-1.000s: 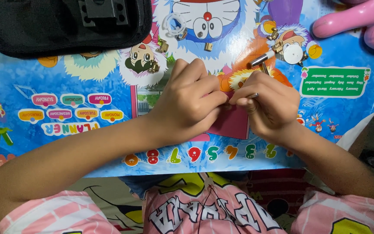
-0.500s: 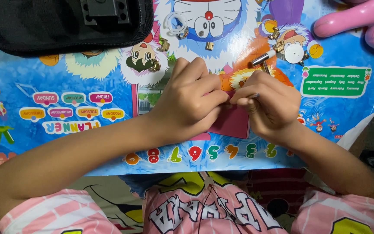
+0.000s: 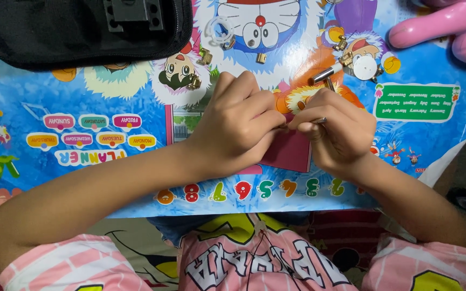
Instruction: Adjusting a metal watch band by removing pins using a small hammer and a pin-punch tool on a repair mat.
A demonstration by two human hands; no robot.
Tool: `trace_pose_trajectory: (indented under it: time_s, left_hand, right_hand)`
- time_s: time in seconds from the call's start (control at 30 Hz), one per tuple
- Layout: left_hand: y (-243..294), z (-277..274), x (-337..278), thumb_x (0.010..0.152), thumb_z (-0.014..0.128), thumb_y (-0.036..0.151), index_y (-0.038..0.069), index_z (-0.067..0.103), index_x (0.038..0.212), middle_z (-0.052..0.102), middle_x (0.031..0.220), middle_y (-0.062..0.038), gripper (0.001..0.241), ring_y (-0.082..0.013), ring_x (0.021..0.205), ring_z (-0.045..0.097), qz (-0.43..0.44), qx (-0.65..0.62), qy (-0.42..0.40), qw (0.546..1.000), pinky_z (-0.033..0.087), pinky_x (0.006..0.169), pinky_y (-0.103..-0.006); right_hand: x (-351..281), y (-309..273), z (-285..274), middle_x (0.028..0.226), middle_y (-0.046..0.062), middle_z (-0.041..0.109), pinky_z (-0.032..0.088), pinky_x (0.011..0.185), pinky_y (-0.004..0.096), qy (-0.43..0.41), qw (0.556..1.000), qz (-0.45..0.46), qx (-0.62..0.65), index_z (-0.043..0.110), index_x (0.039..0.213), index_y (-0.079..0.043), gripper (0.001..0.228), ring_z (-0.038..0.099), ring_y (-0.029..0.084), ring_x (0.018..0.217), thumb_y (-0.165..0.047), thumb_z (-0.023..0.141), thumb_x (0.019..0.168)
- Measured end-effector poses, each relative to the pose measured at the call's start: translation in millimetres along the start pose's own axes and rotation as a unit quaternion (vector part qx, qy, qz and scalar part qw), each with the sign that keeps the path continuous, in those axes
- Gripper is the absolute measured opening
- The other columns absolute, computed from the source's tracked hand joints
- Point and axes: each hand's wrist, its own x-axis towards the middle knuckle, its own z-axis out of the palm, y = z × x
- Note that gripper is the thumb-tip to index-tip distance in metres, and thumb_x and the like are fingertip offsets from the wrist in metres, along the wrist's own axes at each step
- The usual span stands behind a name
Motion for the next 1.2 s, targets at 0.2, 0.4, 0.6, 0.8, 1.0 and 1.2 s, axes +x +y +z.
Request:
trace_pose_trajectory:
  time_s: [0.2, 0.4, 0.6, 0.8, 1.0, 1.2]
  left_hand:
    - [-7, 7, -2, 0.087, 0.088, 0.011, 0.012, 0.072, 0.088, 0.061, 0.078, 0.001, 0.015, -0.0240, 0.081, 0.046, -0.108, -0.125, 0.009, 0.986, 0.034, 0.077, -0.0394]
    - [-9, 0, 3, 0.093, 0.079, 0.017, 0.009, 0.077, 0.096, 0.076, 0.087, -0.002, 0.008, -0.0199, 0.079, 0.059, -0.152, -0.211, 0.011, 0.966, 0.042, 0.079, -0.0364]
    - [-9, 0, 2, 0.099, 0.069, 0.017, 0.011, 0.077, 0.098, 0.077, 0.084, 0.001, 0.011, -0.0162, 0.077, 0.061, -0.179, -0.233, -0.015, 0.956, 0.040, 0.078, -0.0342]
    - [-9, 0, 2, 0.100, 0.067, 0.019, 0.010, 0.076, 0.096, 0.077, 0.088, 0.001, 0.013, -0.0165, 0.077, 0.061, -0.181, -0.231, -0.023, 0.956, 0.041, 0.079, -0.0348]
    - [-10, 0, 2, 0.099, 0.067, 0.019, 0.010, 0.076, 0.095, 0.075, 0.083, 0.001, 0.013, -0.0166, 0.075, 0.059, -0.186, -0.235, -0.022, 0.954, 0.041, 0.078, -0.0348]
    - [-10, -2, 2, 0.100, 0.067, 0.019, 0.013, 0.075, 0.095, 0.071, 0.077, 0.004, 0.011, -0.0139, 0.074, 0.056, -0.205, -0.254, -0.034, 0.944, 0.041, 0.079, -0.0336]
  right_hand:
    - [-2, 1, 0, 0.076, 0.015, 0.059, 0.046, 0.063, 0.036, 0.041, 0.999, 0.023, 0.005, 0.062, 0.090, 0.004, 0.035, 0.057, 0.027, 0.067, -0.015, 0.042, 0.111]
    - [-6, 5, -5, 0.088, 0.018, 0.066, 0.056, 0.070, 0.039, 0.051, 0.996, -0.009, 0.074, 0.061, 0.101, 0.006, 0.020, 0.065, 0.030, 0.075, -0.009, 0.048, 0.107]
    - [-5, 4, -6, 0.090, 0.018, 0.066, 0.056, 0.071, 0.039, 0.046, 0.996, -0.021, 0.080, 0.061, 0.103, 0.004, 0.017, 0.066, 0.030, 0.075, -0.006, 0.047, 0.107]
    - [-5, 2, -6, 0.086, 0.016, 0.063, 0.054, 0.069, 0.039, 0.052, 0.996, -0.039, 0.068, 0.060, 0.101, 0.003, 0.015, 0.064, 0.029, 0.073, -0.003, 0.047, 0.106]
    - [-5, 1, -5, 0.087, 0.018, 0.063, 0.054, 0.069, 0.040, 0.049, 0.996, -0.035, 0.061, 0.061, 0.100, 0.006, 0.015, 0.063, 0.030, 0.073, 0.002, 0.048, 0.105]
    - [-7, 2, -3, 0.086, 0.018, 0.062, 0.054, 0.068, 0.039, 0.064, 0.996, -0.038, 0.057, 0.062, 0.099, 0.006, 0.016, 0.063, 0.030, 0.072, 0.004, 0.047, 0.105]
